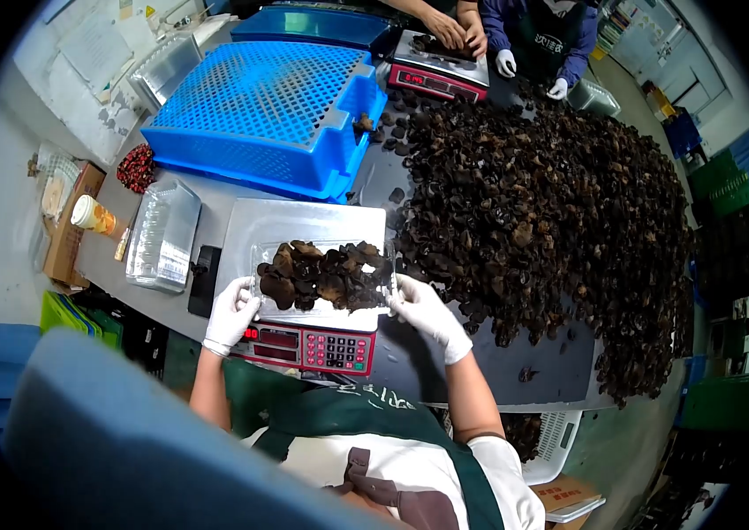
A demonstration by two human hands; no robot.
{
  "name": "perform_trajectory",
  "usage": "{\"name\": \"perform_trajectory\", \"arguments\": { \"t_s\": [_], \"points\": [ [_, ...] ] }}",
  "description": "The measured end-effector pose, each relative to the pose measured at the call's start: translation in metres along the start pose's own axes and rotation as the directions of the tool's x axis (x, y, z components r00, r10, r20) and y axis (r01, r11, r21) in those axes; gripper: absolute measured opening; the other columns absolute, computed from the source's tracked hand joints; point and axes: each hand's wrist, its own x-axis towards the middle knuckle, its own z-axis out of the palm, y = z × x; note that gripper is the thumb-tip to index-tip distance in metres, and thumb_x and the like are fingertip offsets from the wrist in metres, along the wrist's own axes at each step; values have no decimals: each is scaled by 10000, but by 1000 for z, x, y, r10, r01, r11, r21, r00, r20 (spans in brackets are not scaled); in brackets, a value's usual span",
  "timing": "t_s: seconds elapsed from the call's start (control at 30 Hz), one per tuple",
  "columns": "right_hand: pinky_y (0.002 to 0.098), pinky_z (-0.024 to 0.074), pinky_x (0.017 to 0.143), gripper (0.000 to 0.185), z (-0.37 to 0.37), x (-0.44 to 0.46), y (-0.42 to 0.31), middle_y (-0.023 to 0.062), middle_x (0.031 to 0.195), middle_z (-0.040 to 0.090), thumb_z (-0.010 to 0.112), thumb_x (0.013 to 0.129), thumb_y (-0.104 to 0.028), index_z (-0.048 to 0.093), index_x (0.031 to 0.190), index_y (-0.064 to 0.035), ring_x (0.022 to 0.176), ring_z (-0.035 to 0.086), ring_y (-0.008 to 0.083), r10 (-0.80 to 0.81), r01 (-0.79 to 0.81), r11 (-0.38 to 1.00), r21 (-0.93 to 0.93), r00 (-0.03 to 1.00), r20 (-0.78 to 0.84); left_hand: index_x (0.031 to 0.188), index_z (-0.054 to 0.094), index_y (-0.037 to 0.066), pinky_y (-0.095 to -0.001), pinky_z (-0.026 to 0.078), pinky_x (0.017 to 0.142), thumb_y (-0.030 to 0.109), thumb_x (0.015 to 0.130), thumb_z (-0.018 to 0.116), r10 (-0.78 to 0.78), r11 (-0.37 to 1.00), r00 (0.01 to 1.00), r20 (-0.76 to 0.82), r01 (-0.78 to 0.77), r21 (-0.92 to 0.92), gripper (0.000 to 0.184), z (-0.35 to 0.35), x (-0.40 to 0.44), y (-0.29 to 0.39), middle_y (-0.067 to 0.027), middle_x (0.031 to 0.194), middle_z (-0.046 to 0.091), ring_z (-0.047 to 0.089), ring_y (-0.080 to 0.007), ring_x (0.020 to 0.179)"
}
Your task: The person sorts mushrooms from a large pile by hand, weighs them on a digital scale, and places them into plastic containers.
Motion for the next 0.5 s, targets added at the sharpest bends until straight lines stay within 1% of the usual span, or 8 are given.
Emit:
{"name": "perform_trajectory", "arguments": {
  "t_s": [0.03,0.13,0.23,0.27,0.33,0.4,0.43,0.5],
  "points": [
    [202,436,577,404,5,0,1,-27,760,605,573,942,-122,535,1337,-42,643,523,36,-15,16,1000,27,999,-37,1262,528,-28,-233,483,549,43,897,627,-17,976,999,38,25,-214,385,0,5,-4,-41,718,616,601,-89,591],
    [194,411,544,409,1,16,-9,-41,738,577,537,932,-83,530,1339,-40,598,492,27,-97,105,992,64,988,-117,1242,507,-15,-210,493,528,1,912,583,-16,957,999,51,30,-288,340,-14,28,14,-36,754,608,617,-94,601],
    [209,427,598,343,-7,43,-61,-36,750,568,529,925,-106,591,1252,-23,647,495,36,-186,189,982,0,967,-173,1258,512,-1,-228,532,552,10,917,582,4,912,999,-48,-23,-409,348,-29,72,27,-48,796,613,643,-122,638],
    [202,418,614,352,-11,59,-68,-40,766,570,543,931,-122,590,1266,-26,671,485,32,-240,232,971,-61,949,-206,1265,510,1,-233,540,559,6,918,578,1,886,996,-84,-40,-462,353,-33,89,33,-54,807,616,648,-130,649],
    [207,428,626,395,-16,90,-92,-22,817,604,568,929,-131,566,1301,3,685,502,43,-251,260,965,13,941,-226,1287,518,19,-241,562,605,39,920,566,1,879,993,-119,-58,-472,371,-44,129,34,-58,907,629,675,-155,712],
    [220,452,633,439,-19,137,-92,13,880,640,571,922,-123,536,1329,39,696,547,62,-344,344,937,-62,875,-341,1313,505,10,-260,580,602,42,905,574,-44,836,989,-139,-40,-547,416,-54,165,36,-81,937,638,685,-176,711],
    [228,464,632,454,-17,144,-108,39,922,660,572,916,-115,525,1331,62,705,578,78,-262,290,956,46,912,-314,1322,500,5,-274,589,598,35,897,564,-58,842,985,-165,-41,-538,430,-57,184,31,-88,943,639,688,-189,703],
    [216,456,597,454,-25,189,-97,51,915,668,582,925,-116,522,1349,36,709,597,78,-226,282,941,189,936,-271,1318,496,-6,-307,604,575,3,883,519,-69,838,975,-211,-58,-542,435,-61,217,21,-99,930,634,696,-229,686]
  ]
}}
